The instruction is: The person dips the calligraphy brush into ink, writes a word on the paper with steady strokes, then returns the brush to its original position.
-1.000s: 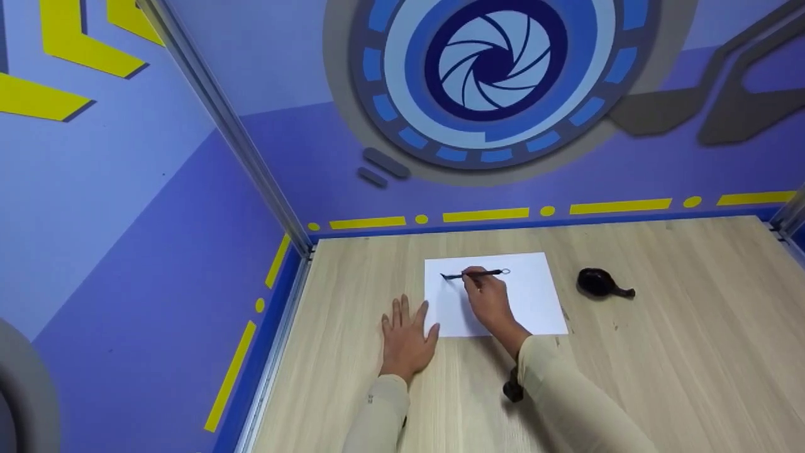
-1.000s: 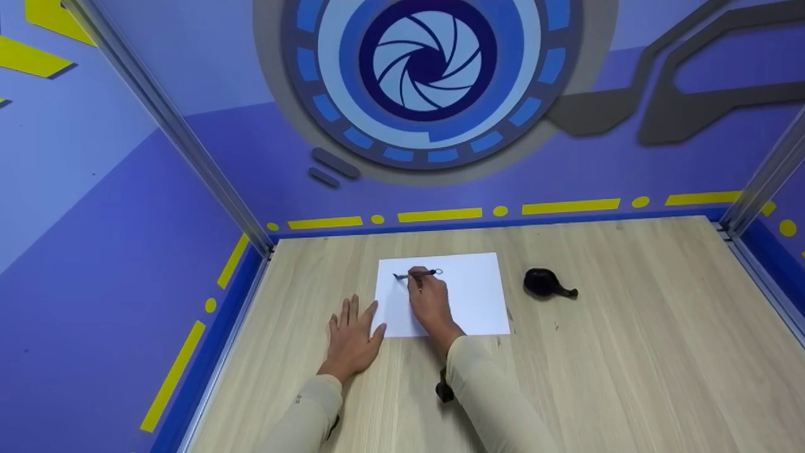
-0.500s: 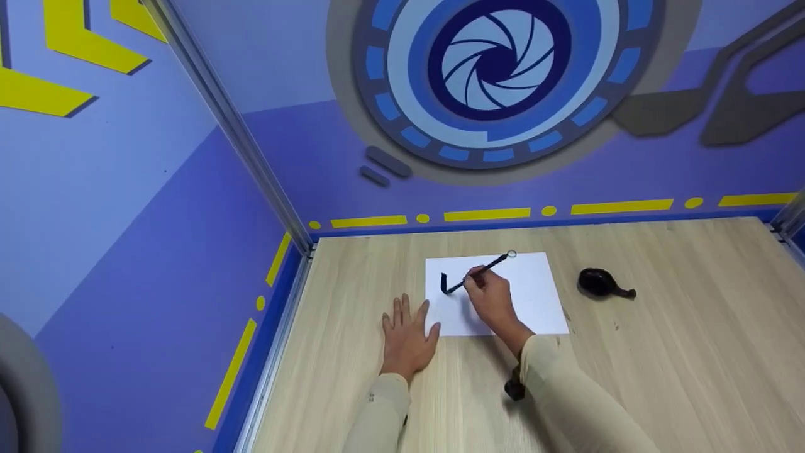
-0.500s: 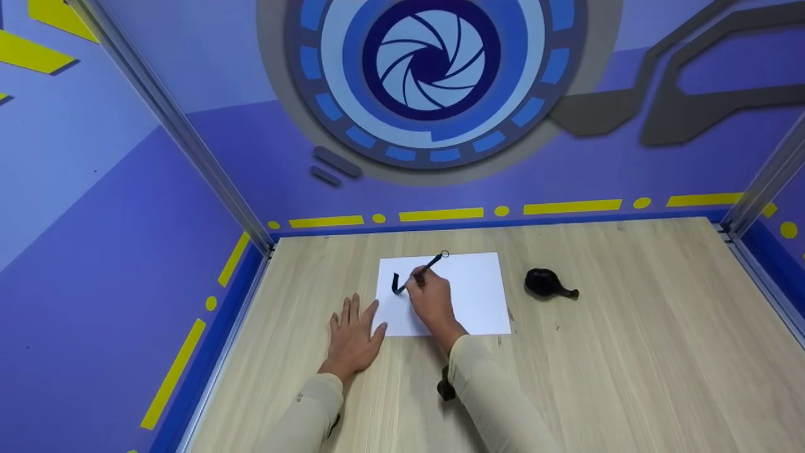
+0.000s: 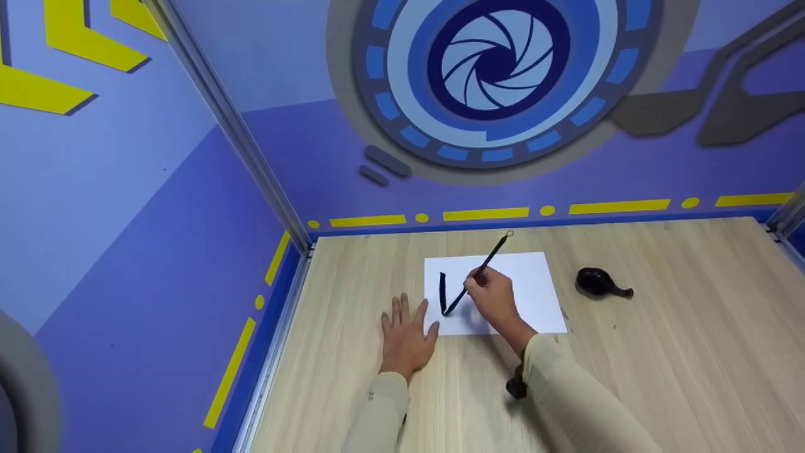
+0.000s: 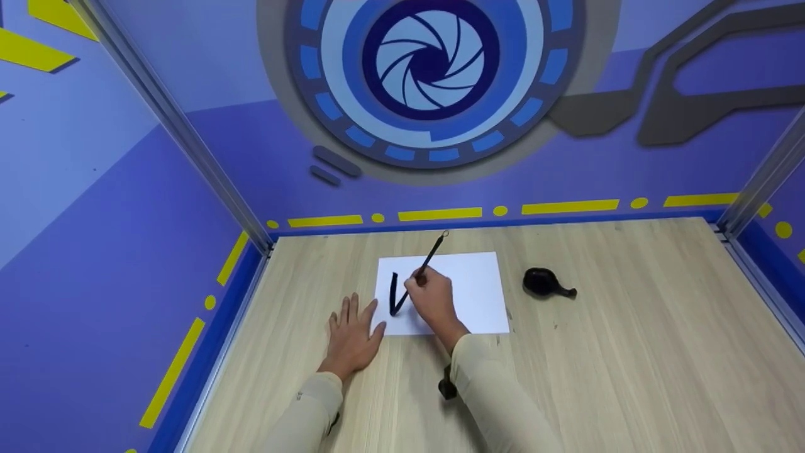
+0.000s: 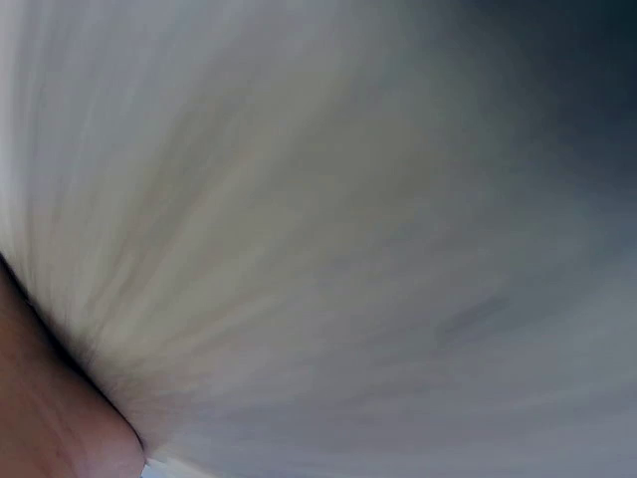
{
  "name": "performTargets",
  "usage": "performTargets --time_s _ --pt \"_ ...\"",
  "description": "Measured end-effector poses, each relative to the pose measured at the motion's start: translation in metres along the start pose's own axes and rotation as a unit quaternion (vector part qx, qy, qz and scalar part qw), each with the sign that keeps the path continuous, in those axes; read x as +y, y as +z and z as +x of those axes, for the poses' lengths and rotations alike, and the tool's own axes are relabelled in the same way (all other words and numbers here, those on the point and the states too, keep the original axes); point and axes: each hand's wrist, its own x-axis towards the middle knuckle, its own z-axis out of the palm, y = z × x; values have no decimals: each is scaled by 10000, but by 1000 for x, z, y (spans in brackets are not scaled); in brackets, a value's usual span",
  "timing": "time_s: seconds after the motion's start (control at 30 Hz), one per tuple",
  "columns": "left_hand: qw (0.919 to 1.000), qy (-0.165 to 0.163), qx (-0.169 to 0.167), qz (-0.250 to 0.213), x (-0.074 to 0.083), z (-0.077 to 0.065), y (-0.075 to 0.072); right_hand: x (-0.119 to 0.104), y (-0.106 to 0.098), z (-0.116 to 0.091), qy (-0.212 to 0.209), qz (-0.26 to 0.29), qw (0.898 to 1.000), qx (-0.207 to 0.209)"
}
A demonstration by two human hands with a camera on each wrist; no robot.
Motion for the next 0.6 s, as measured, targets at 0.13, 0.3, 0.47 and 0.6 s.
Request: performTargets --time_s 0.13,0.3,0.47,0.6 --pt "10000 -4 -19 -63 0 -1 -2 -4 -7 2 218 594 9977 238" --pt "9998 53 151 -91 -1 0 -1 -4 -13 5 177 921 9948 404" --pt "9999 -5 80 -86 2 -1 -4 -3 -17 6 155 915 9949 387" --pt "10000 -42 15 -75 3 -2 -4 -4 -18 6 183 856 9957 317"
